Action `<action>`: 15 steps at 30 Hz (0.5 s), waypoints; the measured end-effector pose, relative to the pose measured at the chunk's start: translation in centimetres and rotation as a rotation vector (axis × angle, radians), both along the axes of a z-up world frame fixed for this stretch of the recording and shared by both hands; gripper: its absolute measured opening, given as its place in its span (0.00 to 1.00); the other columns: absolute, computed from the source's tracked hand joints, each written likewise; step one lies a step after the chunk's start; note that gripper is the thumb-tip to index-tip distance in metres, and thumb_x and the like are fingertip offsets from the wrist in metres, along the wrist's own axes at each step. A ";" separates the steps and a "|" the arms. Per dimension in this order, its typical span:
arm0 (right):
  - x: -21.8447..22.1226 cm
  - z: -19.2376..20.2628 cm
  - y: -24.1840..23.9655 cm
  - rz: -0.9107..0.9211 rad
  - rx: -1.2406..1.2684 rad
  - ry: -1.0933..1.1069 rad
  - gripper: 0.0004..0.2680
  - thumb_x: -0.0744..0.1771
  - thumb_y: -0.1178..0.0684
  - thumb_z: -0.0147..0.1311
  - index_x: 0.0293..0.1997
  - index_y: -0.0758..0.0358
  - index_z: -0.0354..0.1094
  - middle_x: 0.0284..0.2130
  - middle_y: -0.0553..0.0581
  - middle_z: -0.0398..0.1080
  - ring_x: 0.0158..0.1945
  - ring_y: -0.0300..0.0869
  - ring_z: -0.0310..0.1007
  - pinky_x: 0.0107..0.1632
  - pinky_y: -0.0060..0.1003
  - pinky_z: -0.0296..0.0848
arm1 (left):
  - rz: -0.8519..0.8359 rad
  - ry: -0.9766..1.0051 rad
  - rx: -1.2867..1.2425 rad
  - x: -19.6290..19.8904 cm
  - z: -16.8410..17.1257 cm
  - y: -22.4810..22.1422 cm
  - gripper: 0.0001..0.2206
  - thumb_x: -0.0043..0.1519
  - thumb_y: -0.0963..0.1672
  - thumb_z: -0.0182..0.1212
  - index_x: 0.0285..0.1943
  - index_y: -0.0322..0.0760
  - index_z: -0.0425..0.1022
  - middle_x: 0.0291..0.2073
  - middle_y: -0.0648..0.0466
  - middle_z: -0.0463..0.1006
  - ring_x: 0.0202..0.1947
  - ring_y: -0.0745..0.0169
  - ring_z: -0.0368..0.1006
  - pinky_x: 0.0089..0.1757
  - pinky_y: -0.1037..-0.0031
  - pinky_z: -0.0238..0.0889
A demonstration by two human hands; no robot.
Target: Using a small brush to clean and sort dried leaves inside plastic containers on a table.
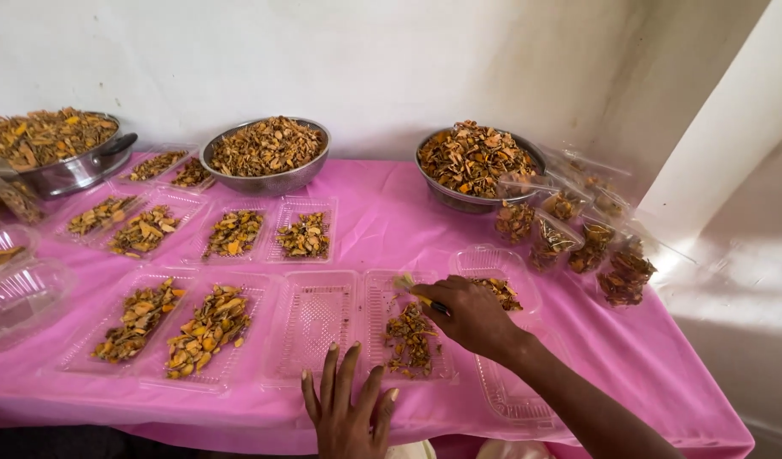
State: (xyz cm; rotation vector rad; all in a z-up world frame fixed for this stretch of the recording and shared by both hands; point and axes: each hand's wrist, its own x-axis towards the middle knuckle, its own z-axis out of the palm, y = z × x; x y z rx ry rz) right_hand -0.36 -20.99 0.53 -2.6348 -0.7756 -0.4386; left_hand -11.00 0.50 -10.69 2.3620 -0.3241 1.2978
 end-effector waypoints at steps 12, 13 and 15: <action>-4.7 4.9 -1.0 0.268 0.059 0.031 0.18 0.67 0.53 0.58 0.65 0.38 0.67 0.34 0.50 0.81 0.27 0.37 0.74 0.30 0.35 0.72 | -0.009 0.004 -0.066 -0.5 0.3 -0.6 0.12 0.66 0.52 0.52 0.48 0.54 0.80 0.67 0.52 0.70 0.72 0.45 0.58 0.68 0.43 0.32; -3.4 3.7 -1.3 0.176 0.067 0.005 0.15 0.66 0.53 0.60 0.60 0.44 0.72 0.33 0.51 0.81 0.30 0.42 0.76 0.32 0.40 0.72 | -0.006 -0.016 -0.062 -0.5 0.3 -0.6 0.11 0.66 0.52 0.52 0.48 0.54 0.80 0.66 0.52 0.71 0.71 0.45 0.59 0.68 0.44 0.32; -1.6 2.4 -1.1 0.088 0.074 -0.029 0.12 0.65 0.52 0.61 0.55 0.49 0.77 0.33 0.53 0.80 0.33 0.47 0.78 0.35 0.45 0.71 | 0.001 -0.045 -0.058 -0.3 0.4 -0.5 0.11 0.66 0.52 0.53 0.48 0.54 0.80 0.66 0.52 0.71 0.71 0.45 0.61 0.68 0.45 0.32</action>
